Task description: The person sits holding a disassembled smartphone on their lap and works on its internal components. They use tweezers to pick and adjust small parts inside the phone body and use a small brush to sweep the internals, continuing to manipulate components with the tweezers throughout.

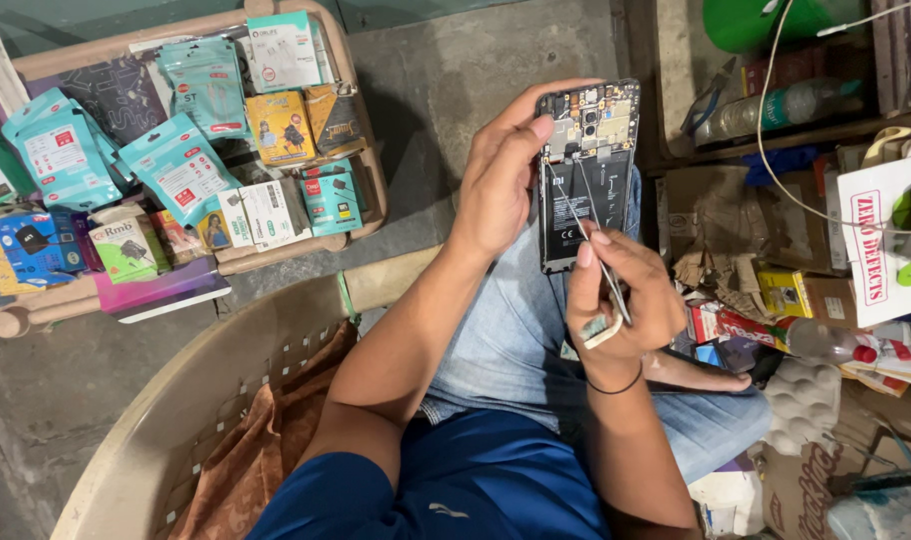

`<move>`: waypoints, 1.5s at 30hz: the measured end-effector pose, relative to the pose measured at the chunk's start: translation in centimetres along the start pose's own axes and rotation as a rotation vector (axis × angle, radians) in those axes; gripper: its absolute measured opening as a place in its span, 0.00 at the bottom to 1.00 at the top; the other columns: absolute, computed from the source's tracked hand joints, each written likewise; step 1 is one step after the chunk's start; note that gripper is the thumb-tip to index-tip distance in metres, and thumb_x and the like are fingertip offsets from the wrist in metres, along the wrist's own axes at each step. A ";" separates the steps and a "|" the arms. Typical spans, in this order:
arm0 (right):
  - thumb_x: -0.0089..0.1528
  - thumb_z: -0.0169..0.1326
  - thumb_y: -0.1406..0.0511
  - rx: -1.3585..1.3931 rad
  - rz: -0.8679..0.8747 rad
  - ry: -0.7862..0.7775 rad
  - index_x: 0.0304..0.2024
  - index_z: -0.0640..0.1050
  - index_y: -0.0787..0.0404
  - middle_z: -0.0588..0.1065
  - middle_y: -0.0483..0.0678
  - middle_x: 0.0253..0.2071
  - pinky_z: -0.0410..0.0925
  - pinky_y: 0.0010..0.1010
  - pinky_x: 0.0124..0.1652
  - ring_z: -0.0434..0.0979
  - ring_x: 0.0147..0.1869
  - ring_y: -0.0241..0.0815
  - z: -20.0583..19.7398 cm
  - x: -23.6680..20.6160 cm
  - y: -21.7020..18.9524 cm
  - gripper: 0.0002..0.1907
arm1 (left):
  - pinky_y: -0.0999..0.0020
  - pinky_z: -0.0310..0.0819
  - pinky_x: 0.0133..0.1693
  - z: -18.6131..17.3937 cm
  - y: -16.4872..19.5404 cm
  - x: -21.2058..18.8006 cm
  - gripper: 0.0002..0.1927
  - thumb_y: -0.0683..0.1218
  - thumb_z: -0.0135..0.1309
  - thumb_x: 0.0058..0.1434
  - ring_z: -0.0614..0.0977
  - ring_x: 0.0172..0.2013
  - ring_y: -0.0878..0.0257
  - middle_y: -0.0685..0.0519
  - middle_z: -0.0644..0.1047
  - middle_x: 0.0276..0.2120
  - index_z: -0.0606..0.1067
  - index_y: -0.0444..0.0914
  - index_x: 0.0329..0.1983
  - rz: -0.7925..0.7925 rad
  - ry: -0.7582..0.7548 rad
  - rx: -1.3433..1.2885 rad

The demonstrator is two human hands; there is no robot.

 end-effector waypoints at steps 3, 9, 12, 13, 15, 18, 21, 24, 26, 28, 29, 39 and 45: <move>0.69 0.61 0.72 -0.001 -0.006 -0.023 0.45 0.76 0.67 0.82 0.57 0.43 0.76 0.29 0.43 0.85 0.45 0.48 -0.4 0.5 -0.1 0.06 | 0.68 0.76 0.58 0.0 0.0 0.0 0.20 0.41 0.38 0.76 0.82 0.51 0.61 0.42 0.79 0.52 0.69 0.25 0.64 -0.004 0.003 0.002; 0.68 0.61 0.74 -0.046 -0.053 -0.040 0.45 0.76 0.67 0.82 0.57 0.43 0.77 0.31 0.44 0.85 0.45 0.49 -0.6 0.9 -0.7 0.06 | 0.68 0.75 0.58 0.1 0.1 0.0 0.20 0.41 0.39 0.76 0.82 0.52 0.61 0.42 0.79 0.52 0.69 0.25 0.65 -0.001 0.000 0.004; 0.68 0.61 0.74 -0.064 -0.077 -0.025 0.45 0.76 0.68 0.82 0.57 0.43 0.77 0.31 0.45 0.85 0.46 0.50 -0.4 0.7 -1.2 0.06 | 0.68 0.76 0.58 0.1 0.0 -0.1 0.20 0.42 0.39 0.76 0.82 0.51 0.61 0.42 0.80 0.52 0.69 0.25 0.64 -0.005 0.000 0.010; 0.68 0.61 0.74 -0.062 -0.079 -0.018 0.45 0.76 0.68 0.82 0.57 0.43 0.78 0.31 0.46 0.86 0.46 0.50 -0.3 0.6 -1.3 0.06 | 0.68 0.75 0.58 0.1 0.1 -0.1 0.20 0.42 0.39 0.76 0.82 0.51 0.61 0.42 0.80 0.52 0.69 0.25 0.64 -0.001 0.001 0.016; 0.68 0.61 0.74 -0.066 -0.073 -0.014 0.45 0.76 0.69 0.82 0.57 0.43 0.78 0.33 0.47 0.85 0.45 0.50 -0.2 0.5 -1.5 0.06 | 0.68 0.75 0.58 0.1 0.1 0.0 0.20 0.42 0.39 0.76 0.82 0.52 0.60 0.42 0.80 0.52 0.69 0.25 0.64 0.009 0.003 0.031; 0.67 0.61 0.74 -0.075 -0.068 -0.002 0.44 0.76 0.69 0.82 0.57 0.42 0.78 0.33 0.48 0.85 0.45 0.50 -0.1 0.5 -1.5 0.06 | 0.68 0.75 0.58 0.1 0.1 0.0 0.20 0.42 0.38 0.76 0.82 0.51 0.60 0.42 0.80 0.52 0.69 0.25 0.64 -0.001 -0.001 0.020; 0.67 0.61 0.74 -0.084 -0.058 -0.002 0.44 0.77 0.69 0.82 0.57 0.42 0.77 0.33 0.47 0.85 0.45 0.50 -0.1 0.5 -1.5 0.06 | 0.68 0.75 0.58 0.2 0.1 0.0 0.20 0.41 0.38 0.76 0.82 0.51 0.60 0.42 0.79 0.52 0.69 0.25 0.64 -0.006 -0.006 0.005; 0.67 0.61 0.74 -0.070 -0.046 -0.003 0.44 0.77 0.69 0.82 0.57 0.42 0.77 0.31 0.45 0.85 0.45 0.50 -0.2 0.4 -1.5 0.06 | 0.68 0.75 0.58 0.2 0.1 0.0 0.19 0.41 0.38 0.76 0.82 0.51 0.61 0.42 0.79 0.52 0.69 0.25 0.65 -0.003 -0.004 0.008; 0.67 0.61 0.74 -0.059 -0.040 0.002 0.44 0.77 0.69 0.82 0.57 0.42 0.77 0.31 0.45 0.85 0.44 0.50 -0.1 0.3 -1.4 0.06 | 0.68 0.75 0.58 0.1 0.1 0.0 0.20 0.41 0.38 0.76 0.82 0.51 0.61 0.42 0.79 0.52 0.69 0.25 0.64 0.008 -0.001 0.028; 0.67 0.61 0.73 -0.057 -0.035 0.012 0.44 0.77 0.69 0.82 0.58 0.41 0.77 0.33 0.46 0.85 0.43 0.49 -0.1 0.1 -1.3 0.06 | 0.69 0.75 0.58 0.1 0.0 0.0 0.19 0.41 0.38 0.76 0.82 0.51 0.61 0.42 0.79 0.52 0.69 0.25 0.64 0.013 -0.001 0.038; 0.67 0.61 0.73 -0.051 -0.036 0.019 0.44 0.77 0.69 0.82 0.58 0.41 0.77 0.33 0.46 0.85 0.43 0.49 -0.1 0.0 -1.2 0.06 | 0.69 0.75 0.58 0.1 0.0 0.0 0.19 0.41 0.38 0.76 0.82 0.51 0.61 0.42 0.79 0.52 0.69 0.25 0.65 0.014 -0.002 0.037; 0.67 0.62 0.73 -0.053 -0.048 0.035 0.44 0.77 0.70 0.82 0.59 0.41 0.78 0.32 0.45 0.86 0.44 0.50 -0.1 -0.3 -0.7 0.06 | 0.69 0.76 0.58 0.2 0.2 -0.1 0.20 0.40 0.38 0.76 0.82 0.51 0.60 0.42 0.80 0.52 0.69 0.25 0.64 0.011 -0.003 0.039; 0.66 0.61 0.75 -0.054 -0.074 0.033 0.44 0.77 0.70 0.81 0.60 0.41 0.78 0.34 0.46 0.86 0.44 0.51 -0.1 0.2 -1.1 0.06 | 0.68 0.76 0.58 0.2 0.3 0.0 0.20 0.41 0.38 0.75 0.82 0.51 0.59 0.41 0.80 0.52 0.69 0.25 0.65 0.014 -0.001 0.042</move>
Point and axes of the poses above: each hand's wrist, its own x-axis towards the middle knuckle, its own z-axis out of the palm, y = z × x, the point moved 3 cm from there along x, towards the middle knuckle
